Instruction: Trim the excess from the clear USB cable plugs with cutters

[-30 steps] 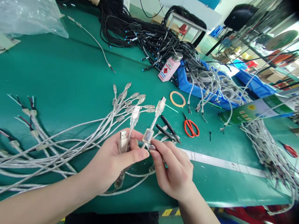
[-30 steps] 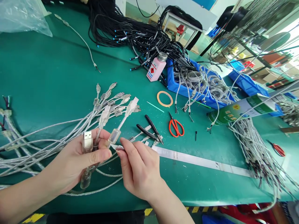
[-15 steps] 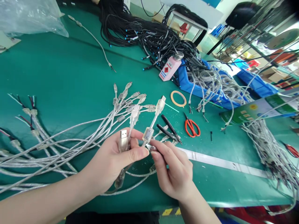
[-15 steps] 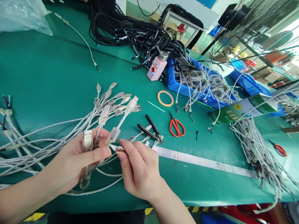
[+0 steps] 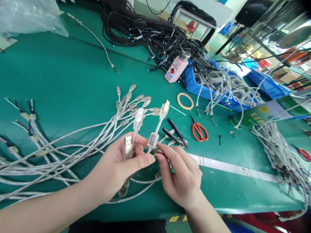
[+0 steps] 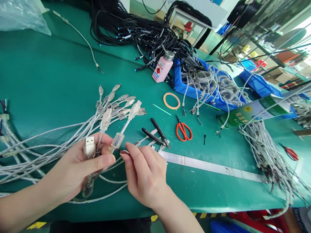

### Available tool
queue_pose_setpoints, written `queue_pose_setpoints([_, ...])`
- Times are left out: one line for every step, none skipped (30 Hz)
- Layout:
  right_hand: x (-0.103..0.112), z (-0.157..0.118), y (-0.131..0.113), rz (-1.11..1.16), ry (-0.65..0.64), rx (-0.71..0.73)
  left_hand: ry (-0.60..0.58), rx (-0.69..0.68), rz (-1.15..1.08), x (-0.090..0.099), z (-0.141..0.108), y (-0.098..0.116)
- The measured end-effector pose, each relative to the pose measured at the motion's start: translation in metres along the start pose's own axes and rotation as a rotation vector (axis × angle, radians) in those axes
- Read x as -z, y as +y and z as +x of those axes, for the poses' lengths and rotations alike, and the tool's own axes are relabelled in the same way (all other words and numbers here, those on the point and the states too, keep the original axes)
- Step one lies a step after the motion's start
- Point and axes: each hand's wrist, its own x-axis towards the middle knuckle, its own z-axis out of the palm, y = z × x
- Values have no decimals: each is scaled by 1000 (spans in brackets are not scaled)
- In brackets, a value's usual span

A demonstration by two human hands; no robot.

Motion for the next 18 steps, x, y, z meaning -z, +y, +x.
queue_pose_setpoints([-1,0,0,-15,14,10,0,7,-16,0,0,0])
queue_pose_setpoints([-1,1,1,-28,28,23,1,15,-34,-1,0,0])
queue_pose_setpoints([-1,1,1,-39,39,36,1,20,-52,-1,0,0])
queue_pose_setpoints([-1,1,1,-44,47,46,-2,22,-69,-1,0,0])
queue_pose_setpoints([-1,1,2,-37,52,48,-4,23,-82,-1,0,0])
queue_pose_setpoints([-1,1,2,-21,55,40,-7,23,-90,-1,1,0])
queue_pose_setpoints([0,1,2,3,57,25,-11,24,-99,-1,1,-1])
queue_pose_setpoints([1,1,2,29,58,7,-12,23,-105,-1,2,-1])
queue_pose_setpoints([2,1,2,52,53,-10,-10,19,-111,-1,2,-1])
queue_pose_setpoints([3,1,1,71,41,-23,-12,16,-116,-1,3,-1])
queue_pose_setpoints([4,1,1,85,21,-24,-14,12,-119,-1,3,-1])
queue_pose_setpoints([5,1,1,92,-2,-18,-17,8,-122,-1,3,-1])
queue_pose_setpoints([5,1,1,96,-24,-9,-21,8,-123,-1,3,0])
queue_pose_setpoints([5,1,0,100,-46,0,-25,8,-123,-1,3,0])
queue_pose_setpoints([5,1,0,103,-65,9,-29,9,-126,-1,3,0])
queue_pose_setpoints([5,1,0,103,-81,12,-29,11,-126,-1,3,0])
queue_pose_setpoints([4,1,0,98,-93,9,-28,11,-125,-1,3,0])
queue_pose_setpoints([3,1,1,90,-97,5,-28,12,-119,-1,3,-1])
